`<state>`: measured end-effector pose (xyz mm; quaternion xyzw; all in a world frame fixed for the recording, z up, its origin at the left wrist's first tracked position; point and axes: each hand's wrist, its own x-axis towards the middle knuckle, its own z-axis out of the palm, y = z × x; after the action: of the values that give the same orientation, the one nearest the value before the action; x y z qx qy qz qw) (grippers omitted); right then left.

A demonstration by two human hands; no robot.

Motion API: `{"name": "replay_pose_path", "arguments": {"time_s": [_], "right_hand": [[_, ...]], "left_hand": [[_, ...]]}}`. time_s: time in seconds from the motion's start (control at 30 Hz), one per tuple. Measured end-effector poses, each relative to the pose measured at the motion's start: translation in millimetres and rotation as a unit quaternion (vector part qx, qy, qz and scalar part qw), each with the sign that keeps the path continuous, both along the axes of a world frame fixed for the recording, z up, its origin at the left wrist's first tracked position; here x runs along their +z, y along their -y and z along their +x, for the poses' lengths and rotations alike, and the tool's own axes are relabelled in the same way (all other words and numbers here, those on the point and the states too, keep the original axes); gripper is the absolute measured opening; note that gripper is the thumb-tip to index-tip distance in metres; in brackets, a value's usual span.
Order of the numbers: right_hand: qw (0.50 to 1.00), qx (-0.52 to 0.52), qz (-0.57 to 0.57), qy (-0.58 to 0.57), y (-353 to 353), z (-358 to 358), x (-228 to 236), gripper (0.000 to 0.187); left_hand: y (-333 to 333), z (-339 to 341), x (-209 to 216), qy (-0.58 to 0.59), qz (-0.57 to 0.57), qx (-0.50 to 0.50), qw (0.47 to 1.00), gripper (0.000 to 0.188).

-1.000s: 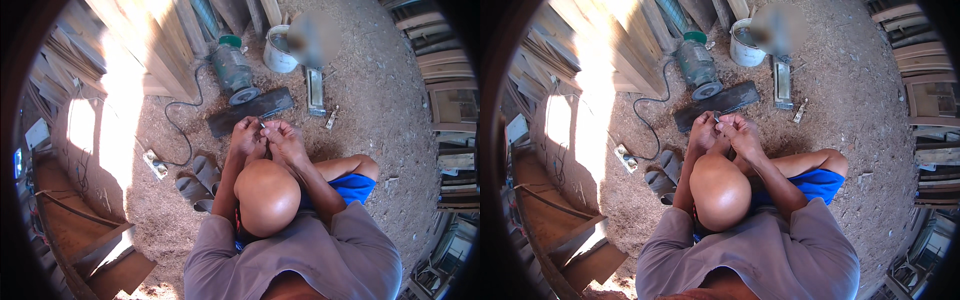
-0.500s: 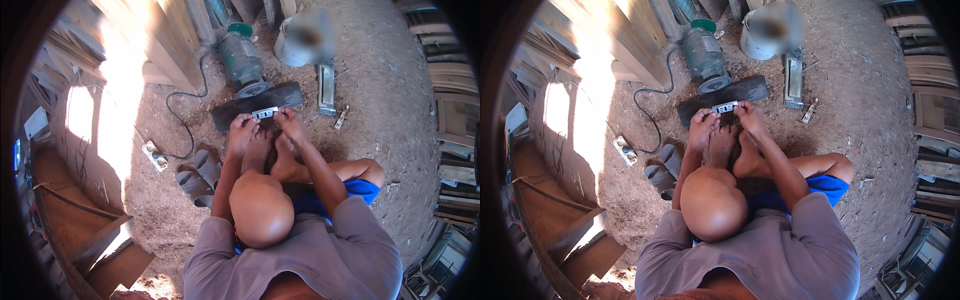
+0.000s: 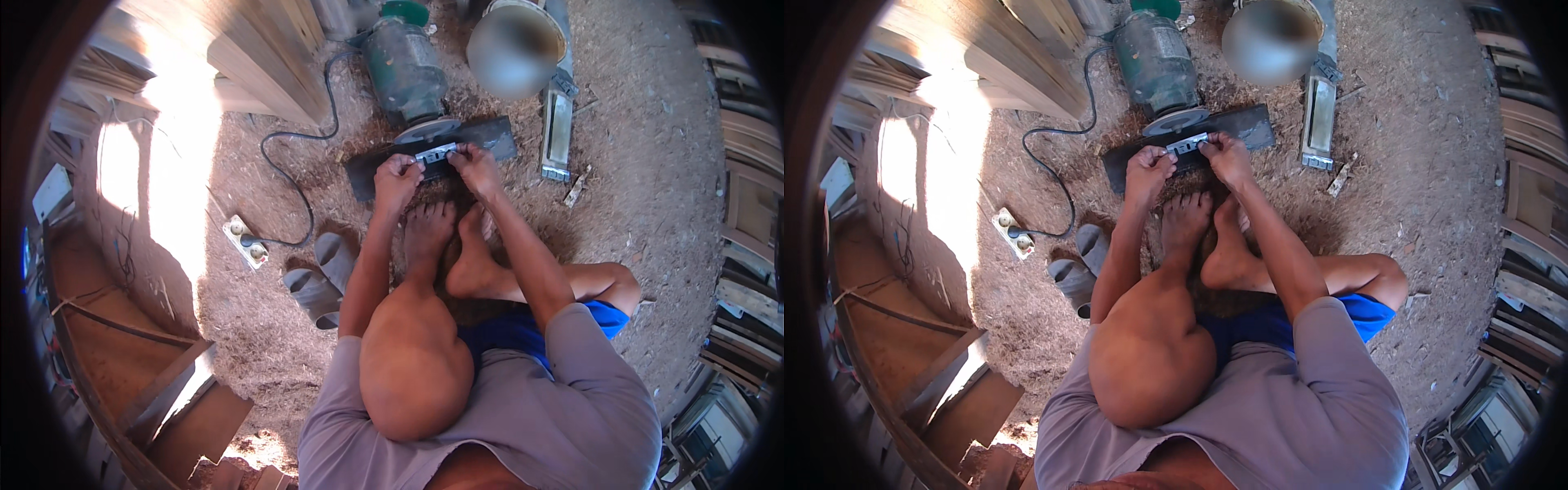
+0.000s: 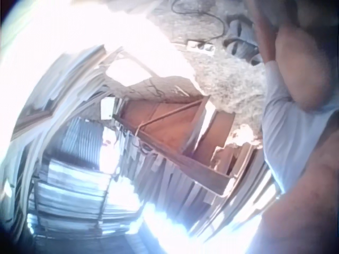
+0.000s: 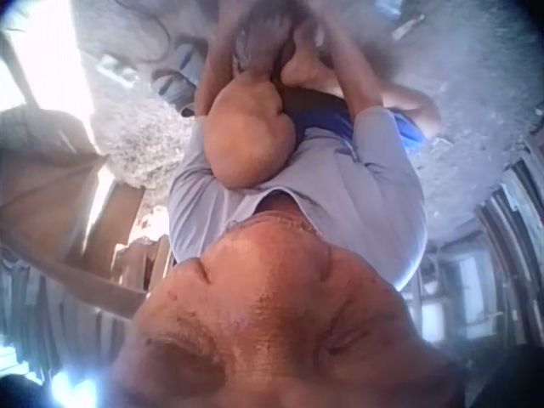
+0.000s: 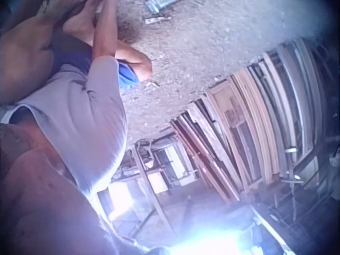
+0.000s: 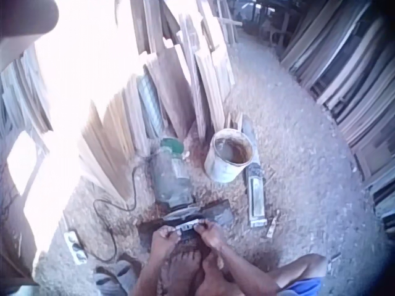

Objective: The person sharpens a small metal plate by holding it against a spinning bench grinder while periodically dipping it into a bucket of water.

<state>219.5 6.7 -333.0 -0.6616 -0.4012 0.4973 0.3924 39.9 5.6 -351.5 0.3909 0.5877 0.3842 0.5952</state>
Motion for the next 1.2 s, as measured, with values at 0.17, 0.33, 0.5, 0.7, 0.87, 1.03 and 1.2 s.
{"name": "replay_pose_path", "arguments": {"time_s": [0.17,0.33,0.5,0.7,0.87,1.03,1.2], "right_hand": [[0.997,0.026,-0.023,0.070,-14,-3,-5,0.020],[0.997,0.022,-0.038,0.058,-19,-6,-7,0.023],[0.998,0.005,-0.039,0.053,-21,-10,-6,0.023],[0.997,0.000,-0.040,0.061,-25,-10,-12,0.025],[0.998,-0.015,-0.041,0.050,-28,-14,-16,0.026],[0.998,-0.041,-0.044,0.010,-32,-15,-27,0.026],[0.998,-0.036,-0.049,0.023,-32,-18,-30,0.025]], "left_hand": [[-14,-3,5,0.000,-0.012,0.018,1.000,0.009],[-23,-4,1,0.007,-0.007,0.029,1.000,0.013],[-23,-4,-3,0.013,-0.005,0.034,0.999,0.012],[-25,-2,-2,0.012,-0.015,0.032,0.999,0.013],[-27,-3,-3,0.004,-0.029,0.031,0.999,0.014],[-27,-1,-8,0.037,-0.011,0.053,0.998,0.014],[-24,-3,-9,0.063,0.003,0.085,0.994,0.009]]}}
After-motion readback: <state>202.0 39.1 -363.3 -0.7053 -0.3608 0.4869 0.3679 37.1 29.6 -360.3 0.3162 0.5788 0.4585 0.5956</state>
